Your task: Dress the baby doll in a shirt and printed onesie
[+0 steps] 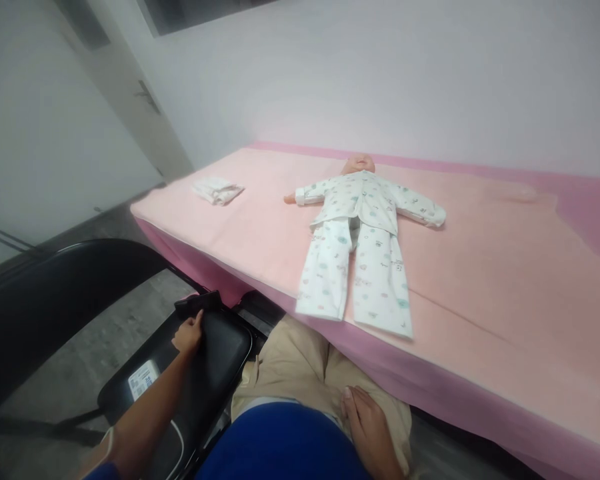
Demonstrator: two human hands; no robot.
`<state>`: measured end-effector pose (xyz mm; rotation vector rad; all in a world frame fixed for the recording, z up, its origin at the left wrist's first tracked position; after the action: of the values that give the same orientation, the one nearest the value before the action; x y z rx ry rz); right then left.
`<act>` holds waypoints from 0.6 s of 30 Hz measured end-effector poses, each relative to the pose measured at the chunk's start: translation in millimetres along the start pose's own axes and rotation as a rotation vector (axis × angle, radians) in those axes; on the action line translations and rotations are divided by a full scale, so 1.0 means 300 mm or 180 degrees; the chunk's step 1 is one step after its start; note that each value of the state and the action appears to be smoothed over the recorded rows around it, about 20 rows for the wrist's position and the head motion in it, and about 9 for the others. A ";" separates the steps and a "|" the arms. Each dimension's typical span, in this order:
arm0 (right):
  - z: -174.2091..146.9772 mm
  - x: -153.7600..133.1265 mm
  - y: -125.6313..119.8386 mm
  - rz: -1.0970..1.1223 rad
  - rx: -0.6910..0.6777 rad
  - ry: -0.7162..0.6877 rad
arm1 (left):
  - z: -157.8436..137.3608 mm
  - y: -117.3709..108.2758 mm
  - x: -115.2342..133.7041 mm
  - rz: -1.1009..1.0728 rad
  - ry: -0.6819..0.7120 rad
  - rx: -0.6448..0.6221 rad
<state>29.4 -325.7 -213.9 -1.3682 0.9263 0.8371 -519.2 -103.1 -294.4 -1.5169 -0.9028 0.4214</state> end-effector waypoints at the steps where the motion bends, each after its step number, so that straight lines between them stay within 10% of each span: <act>1: 0.000 0.000 0.000 0.0005 -0.0003 0.0001 | 0.001 0.000 -0.001 -0.0006 0.0005 -0.0002; 18: -0.003 -0.001 0.003 0.0060 -0.0023 0.0078 | -0.016 0.002 0.000 -0.0163 0.0021 0.0248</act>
<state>28.4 -326.5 -214.0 -1.3805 0.9572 0.8403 -515.7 -106.1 -294.0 -1.4205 -0.9082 0.4096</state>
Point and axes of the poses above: each hand's wrist, its own z-axis towards the middle knuckle, its own y-axis out of the palm, x = y × z, the point moved 2 cm from there along z, towards the middle knuckle, and after that the axes turned 3 degrees about z, right-handed, at the moved point
